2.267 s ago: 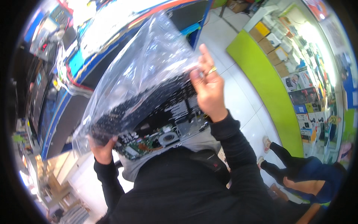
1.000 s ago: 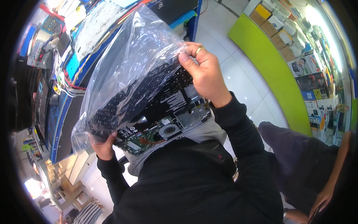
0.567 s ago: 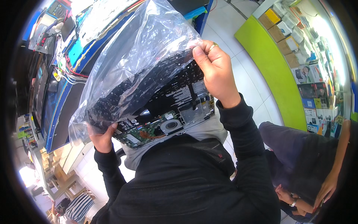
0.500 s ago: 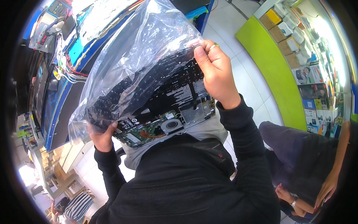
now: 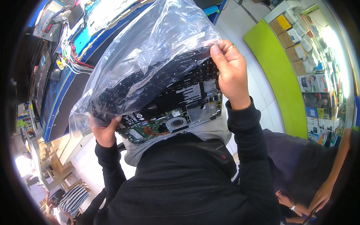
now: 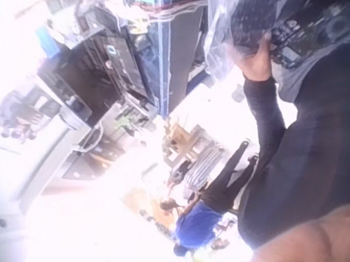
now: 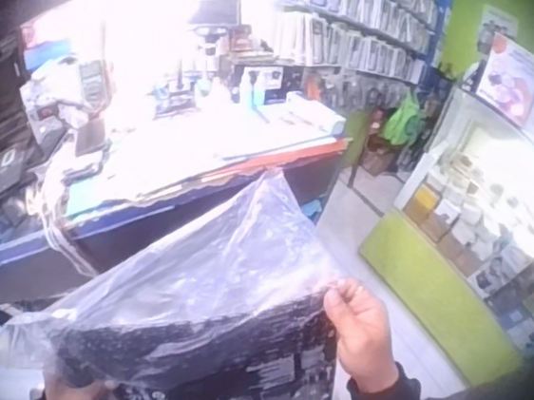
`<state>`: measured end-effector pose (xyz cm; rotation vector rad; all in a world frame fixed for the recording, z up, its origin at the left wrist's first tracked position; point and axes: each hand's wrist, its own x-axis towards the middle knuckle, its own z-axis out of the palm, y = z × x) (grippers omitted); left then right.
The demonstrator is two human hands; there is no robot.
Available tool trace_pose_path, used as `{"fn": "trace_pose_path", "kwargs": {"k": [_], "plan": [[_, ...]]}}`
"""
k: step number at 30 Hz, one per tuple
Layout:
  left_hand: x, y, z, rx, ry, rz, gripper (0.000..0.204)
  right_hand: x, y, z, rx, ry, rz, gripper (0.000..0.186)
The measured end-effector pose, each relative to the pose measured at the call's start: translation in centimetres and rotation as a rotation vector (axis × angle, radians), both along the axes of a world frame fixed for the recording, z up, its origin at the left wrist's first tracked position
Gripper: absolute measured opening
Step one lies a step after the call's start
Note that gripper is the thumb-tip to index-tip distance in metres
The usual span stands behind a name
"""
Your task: The person removes a battery from a laptop, sets it aside, and then unpacks a replacement keyboard component from a plastic bag and positions it over the internal chassis.
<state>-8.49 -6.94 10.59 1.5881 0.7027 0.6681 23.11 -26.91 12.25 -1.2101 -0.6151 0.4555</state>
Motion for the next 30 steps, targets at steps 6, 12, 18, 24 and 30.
{"fn": "trace_pose_path", "kwargs": {"k": [6, 12, 18, 24, 30], "plan": [[0.2, 0.2, 0.0, -0.002, -0.005, -0.010, 0.068, 0.1, -0.2, -0.2, 0.013, 0.021, 0.003, 0.020], [0.4, 0.0, 0.3, -0.021, -0.006, -0.014, 0.066, 0.1, -0.2, -0.4, 0.047, 0.018, 0.013, 0.019], [0.3, 0.2, 0.3, -0.040, 0.008, -0.011, 0.066, 0.2, -0.1, -0.5, 0.076, 0.026, 0.037, 0.019], [0.4, 0.1, 0.4, -0.039, -0.005, -0.004, 0.061, 0.6, -0.3, -0.7, 0.058, -0.016, 0.037, 0.021], [0.3, 0.3, 0.3, -0.063, -0.037, -0.031, 0.062, 0.8, -0.4, -1.1, 0.059, -0.004, 0.016, 0.021]]}}
